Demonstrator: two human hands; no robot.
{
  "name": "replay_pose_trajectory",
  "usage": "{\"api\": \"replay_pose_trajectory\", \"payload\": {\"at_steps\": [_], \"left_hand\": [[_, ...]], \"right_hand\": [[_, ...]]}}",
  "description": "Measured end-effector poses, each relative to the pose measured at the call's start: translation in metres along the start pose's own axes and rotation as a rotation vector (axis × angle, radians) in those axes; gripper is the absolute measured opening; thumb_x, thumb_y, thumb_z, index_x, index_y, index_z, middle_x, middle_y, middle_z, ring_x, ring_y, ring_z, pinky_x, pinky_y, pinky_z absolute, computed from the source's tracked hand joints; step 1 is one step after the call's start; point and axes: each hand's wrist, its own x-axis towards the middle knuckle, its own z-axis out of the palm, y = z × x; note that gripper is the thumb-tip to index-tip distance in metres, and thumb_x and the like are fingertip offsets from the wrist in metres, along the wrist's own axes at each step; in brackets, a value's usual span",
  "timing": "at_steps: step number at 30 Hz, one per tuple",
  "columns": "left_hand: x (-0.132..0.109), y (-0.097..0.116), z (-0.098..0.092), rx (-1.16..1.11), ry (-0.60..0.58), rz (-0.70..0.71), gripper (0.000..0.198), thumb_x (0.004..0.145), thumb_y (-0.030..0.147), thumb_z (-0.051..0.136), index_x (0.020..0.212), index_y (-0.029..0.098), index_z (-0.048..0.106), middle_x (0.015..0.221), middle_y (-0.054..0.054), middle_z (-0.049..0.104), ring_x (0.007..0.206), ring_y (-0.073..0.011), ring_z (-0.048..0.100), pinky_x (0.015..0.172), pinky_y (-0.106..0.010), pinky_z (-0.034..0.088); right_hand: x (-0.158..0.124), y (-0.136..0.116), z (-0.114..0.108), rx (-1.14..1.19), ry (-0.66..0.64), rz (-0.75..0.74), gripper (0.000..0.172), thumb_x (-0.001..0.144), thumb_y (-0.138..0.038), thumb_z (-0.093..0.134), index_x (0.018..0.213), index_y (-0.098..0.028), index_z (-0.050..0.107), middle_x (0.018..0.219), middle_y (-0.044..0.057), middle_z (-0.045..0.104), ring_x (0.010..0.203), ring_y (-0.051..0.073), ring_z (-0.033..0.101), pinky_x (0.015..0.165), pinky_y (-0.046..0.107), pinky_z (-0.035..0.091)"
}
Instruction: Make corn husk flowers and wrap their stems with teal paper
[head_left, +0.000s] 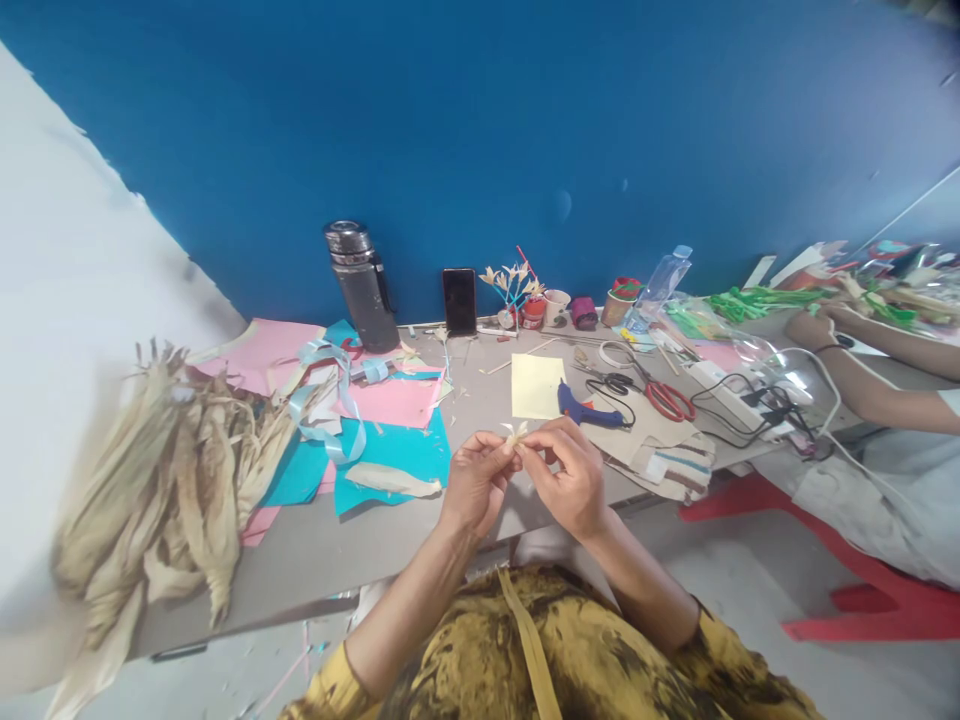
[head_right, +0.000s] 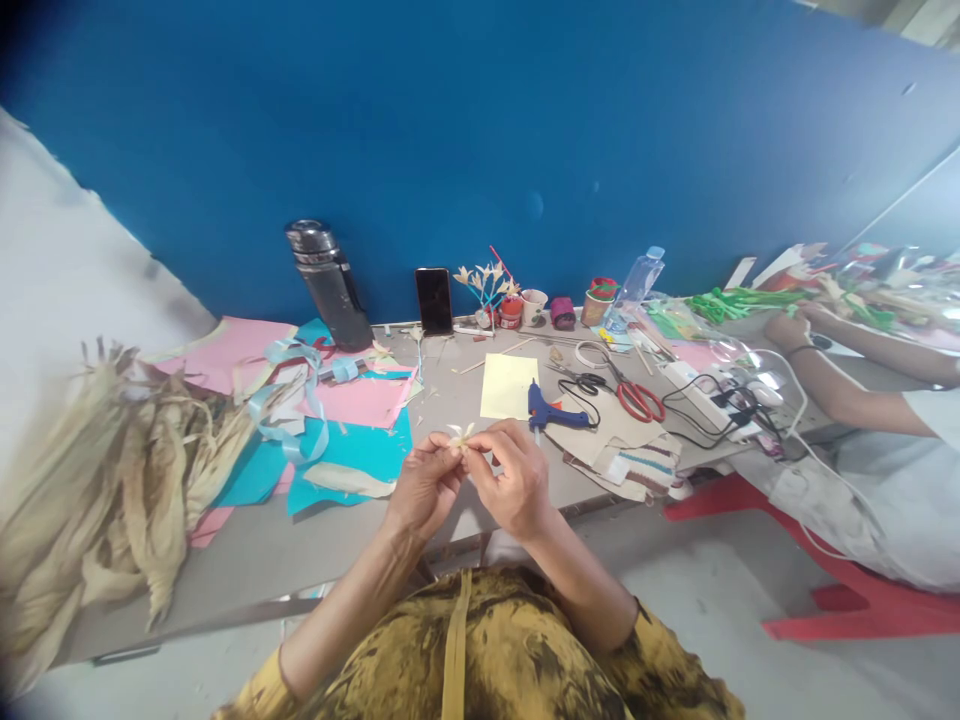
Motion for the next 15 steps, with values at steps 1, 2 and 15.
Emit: {"api": "replay_pose_trajectory", "payload": {"at_steps": [1,2,15], "left_hand": [[0.0001,0.0005,0.0002,0.012,0.011,0.021,0.030,0.055,0.019,0.091,0.066,0.016,0.063,0.058,0.001,0.066,0.056,-0.0101,0.061,0.063,-0.024,0.048],[0.0003,0.0012,0.0002,0.023,0.023,0.049,0.031,0.055,0.018,0.091,0.066,0.016,0.063,0.059,0.001,0.067,0.056,-0.0099,0.061,0.063,-0.023,0.048],[-0.0028,0.0096,0.0007,0.102,0.025,0.145,0.031,0.059,0.024,0.092,0.069,0.018,0.063,0.065,0.004,0.066,0.059,-0.0086,0.061,0.062,-0.021,0.048]], "right_hand": [[0.0002,-0.0010,-0.0004,0.004,0.004,-0.005,0.011,0.089,-0.012,0.064,0.090,-0.022,0.068,0.078,0.004,0.064,0.069,0.016,0.060,0.061,0.029,0.050],[0.0003,-0.0020,-0.0007,0.007,0.010,-0.006,0.010,0.089,-0.012,0.064,0.089,-0.022,0.066,0.077,0.003,0.063,0.067,0.016,0.059,0.059,0.028,0.048],[-0.0016,0.0010,0.0079,0.215,-0.070,0.217,0.009,0.089,-0.025,0.068,0.082,-0.021,0.064,0.078,0.002,0.065,0.063,0.014,0.054,0.057,0.026,0.044]]}}
